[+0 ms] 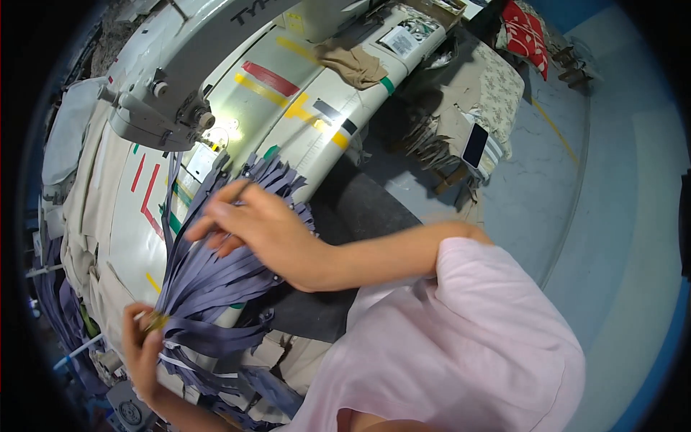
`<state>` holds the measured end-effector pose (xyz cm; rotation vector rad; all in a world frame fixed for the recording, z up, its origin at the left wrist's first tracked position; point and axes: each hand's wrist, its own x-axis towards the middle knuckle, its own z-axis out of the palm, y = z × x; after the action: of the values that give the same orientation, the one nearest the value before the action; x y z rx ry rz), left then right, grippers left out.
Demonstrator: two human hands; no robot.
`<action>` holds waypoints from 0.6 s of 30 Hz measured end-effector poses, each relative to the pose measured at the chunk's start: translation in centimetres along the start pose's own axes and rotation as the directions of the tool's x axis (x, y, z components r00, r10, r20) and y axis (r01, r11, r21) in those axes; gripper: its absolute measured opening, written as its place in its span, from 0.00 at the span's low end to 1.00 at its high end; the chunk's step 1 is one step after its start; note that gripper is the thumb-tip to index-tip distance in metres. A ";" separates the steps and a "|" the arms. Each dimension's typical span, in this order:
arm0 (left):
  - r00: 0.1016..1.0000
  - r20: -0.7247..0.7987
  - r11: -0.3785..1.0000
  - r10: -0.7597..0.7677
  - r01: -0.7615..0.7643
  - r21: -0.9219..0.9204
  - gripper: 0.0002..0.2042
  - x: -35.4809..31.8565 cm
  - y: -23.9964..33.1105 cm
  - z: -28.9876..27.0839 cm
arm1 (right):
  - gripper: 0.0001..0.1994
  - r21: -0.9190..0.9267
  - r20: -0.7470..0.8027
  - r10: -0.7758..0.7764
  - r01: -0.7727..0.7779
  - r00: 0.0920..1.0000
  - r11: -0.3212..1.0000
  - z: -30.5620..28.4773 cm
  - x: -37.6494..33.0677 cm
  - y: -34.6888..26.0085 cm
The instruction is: Operating an industrial sewing machine to process a bundle of zippers.
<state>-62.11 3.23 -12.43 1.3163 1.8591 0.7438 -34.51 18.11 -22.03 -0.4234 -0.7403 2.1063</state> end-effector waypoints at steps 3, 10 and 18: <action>0.989 0.119 0.994 0.092 -0.097 0.041 0.19 3.4 5.5 14.3 | 0.09 -0.030 -0.171 -0.031 0.026 0.985 0.999 -4.3 -5.3 -1.0; 0.753 0.376 0.656 0.540 -0.656 0.372 0.27 6.7 8.1 24.4 | 0.16 -0.343 -0.757 -0.382 0.175 0.530 0.923 -31.4 -7.7 -7.9; 0.853 -0.331 0.786 0.403 -0.138 0.602 0.07 12.6 -0.6 13.9 | 0.19 -0.472 -0.658 -0.732 -0.854 0.176 0.218 -64.8 -7.6 -18.5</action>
<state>-53.68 15.62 -23.68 1.9643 2.4043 0.7142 15.74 43.66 -59.76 -2.4790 -1.0400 0.3178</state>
